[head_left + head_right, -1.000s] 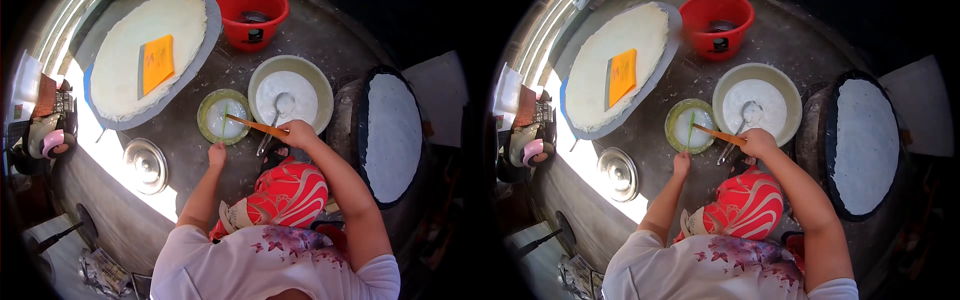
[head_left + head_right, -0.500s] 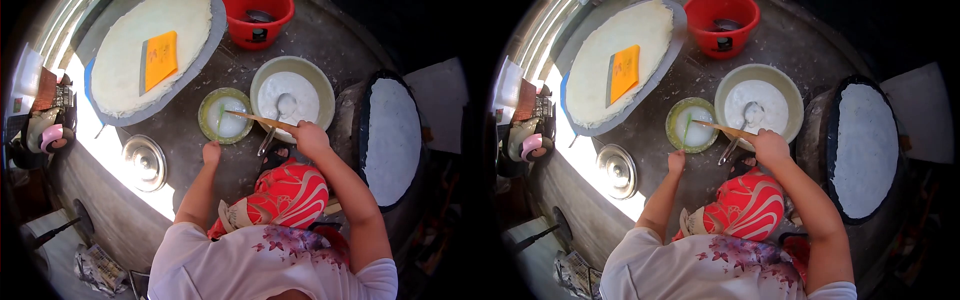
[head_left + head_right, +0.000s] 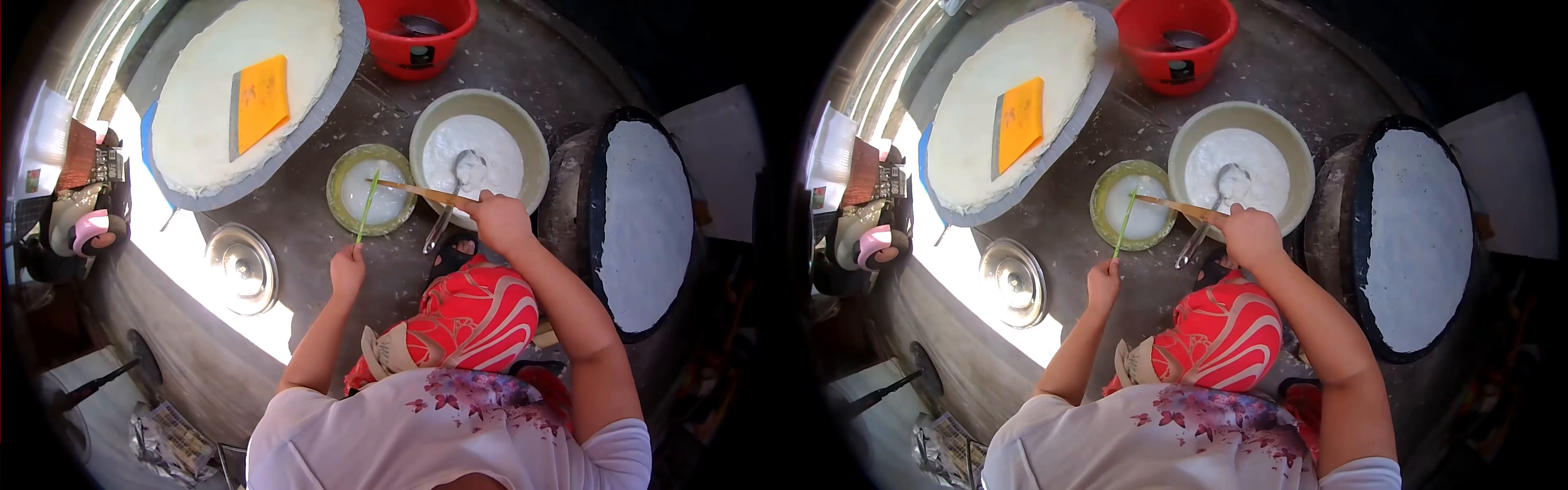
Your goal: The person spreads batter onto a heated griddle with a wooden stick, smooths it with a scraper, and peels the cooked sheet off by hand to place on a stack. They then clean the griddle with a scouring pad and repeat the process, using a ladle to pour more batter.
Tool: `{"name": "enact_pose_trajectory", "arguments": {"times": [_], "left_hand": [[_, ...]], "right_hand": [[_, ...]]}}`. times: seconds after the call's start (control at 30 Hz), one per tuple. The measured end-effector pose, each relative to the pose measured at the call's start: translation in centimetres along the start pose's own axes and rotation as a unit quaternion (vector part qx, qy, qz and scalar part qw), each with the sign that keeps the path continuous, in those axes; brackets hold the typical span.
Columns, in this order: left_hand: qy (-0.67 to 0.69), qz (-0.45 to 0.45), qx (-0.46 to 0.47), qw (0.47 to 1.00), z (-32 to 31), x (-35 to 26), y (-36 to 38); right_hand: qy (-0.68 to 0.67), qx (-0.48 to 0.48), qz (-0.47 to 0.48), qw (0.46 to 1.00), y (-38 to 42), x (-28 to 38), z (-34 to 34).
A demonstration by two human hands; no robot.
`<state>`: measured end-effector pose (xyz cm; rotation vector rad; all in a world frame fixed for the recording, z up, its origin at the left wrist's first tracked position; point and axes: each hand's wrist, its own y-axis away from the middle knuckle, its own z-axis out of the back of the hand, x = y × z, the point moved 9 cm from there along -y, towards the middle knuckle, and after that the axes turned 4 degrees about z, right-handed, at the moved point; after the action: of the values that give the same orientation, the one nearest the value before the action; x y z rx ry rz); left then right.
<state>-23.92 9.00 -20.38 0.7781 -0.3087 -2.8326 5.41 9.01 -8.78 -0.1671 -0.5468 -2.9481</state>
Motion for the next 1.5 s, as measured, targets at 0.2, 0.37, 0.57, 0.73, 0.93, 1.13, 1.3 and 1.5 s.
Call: {"name": "enact_pose_trajectory", "arguments": {"times": [0.2,0.37,0.57,0.73,0.93,1.13,1.3,1.5], "left_hand": [[0.256,0.155,0.117,0.947,-7.4,5.0,-2.7],[-0.115,0.036,0.084,0.989,-5.5,0.4,-3.3],[-0.116,-0.28,-0.131,0.944,5.3,-14.1,0.1],[-0.154,-0.302,-0.305,0.89,14.6,-18.7,-2.5],[-0.206,-0.151,-0.338,0.906,19.7,-16.2,-12.0],[-0.254,-0.089,-0.165,0.949,20.1,-15.5,-16.1],[-0.258,-0.155,-0.202,0.932,23.7,-18.4,-15.3],[-0.212,-0.161,-0.303,0.915,31.6,-22.2,-10.7]], "right_hand": [[-0.034,-0.059,0.004,0.998,4.5,-2.6,0.6],[-0.341,-0.185,-0.141,0.911,10.2,-9.9,-4.7],[-0.664,-0.262,-0.257,0.651,10.2,-12.5,-12.9],[-0.548,-0.173,-0.285,0.767,9.7,-11.1,-17.1],[-0.437,-0.038,-0.255,0.862,14.1,-9.6,-18.7],[-0.446,-0.065,-0.292,0.843,19.3,-9.6,-18.5],[-0.467,-0.091,-0.298,0.828,21.9,-8.6,-16.3],[-0.478,-0.212,-0.246,0.816,24.4,-7.8,-8.8]]}}
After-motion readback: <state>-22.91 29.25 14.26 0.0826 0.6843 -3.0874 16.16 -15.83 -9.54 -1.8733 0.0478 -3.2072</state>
